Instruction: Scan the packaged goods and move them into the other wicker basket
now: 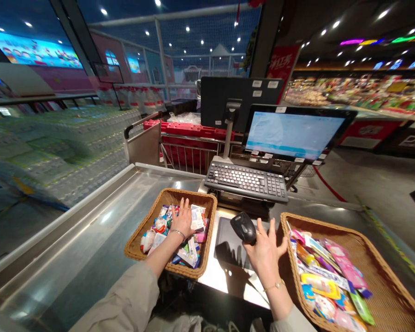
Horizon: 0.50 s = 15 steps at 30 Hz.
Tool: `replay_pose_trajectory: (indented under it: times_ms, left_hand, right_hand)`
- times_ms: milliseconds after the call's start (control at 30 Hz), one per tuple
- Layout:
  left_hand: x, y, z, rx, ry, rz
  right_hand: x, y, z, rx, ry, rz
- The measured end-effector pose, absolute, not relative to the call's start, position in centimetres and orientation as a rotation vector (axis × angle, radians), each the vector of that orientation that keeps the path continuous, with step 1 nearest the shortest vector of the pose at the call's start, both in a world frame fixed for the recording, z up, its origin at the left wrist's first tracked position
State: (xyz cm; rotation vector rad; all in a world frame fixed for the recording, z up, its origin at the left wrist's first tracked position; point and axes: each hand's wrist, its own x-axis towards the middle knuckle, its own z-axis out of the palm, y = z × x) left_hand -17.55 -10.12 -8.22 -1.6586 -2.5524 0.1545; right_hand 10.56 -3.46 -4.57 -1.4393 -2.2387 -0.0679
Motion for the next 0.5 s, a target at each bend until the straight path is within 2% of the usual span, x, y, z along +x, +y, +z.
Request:
replay_pose_trajectory:
  times_ms: [500]
  left_hand:
    - [-17.2, -9.7, -1.9, -1.516, -2.536, -0.12]
  right_hand:
    - [9.7, -3.4, -2.5, -1.391, -2.208, -0.081]
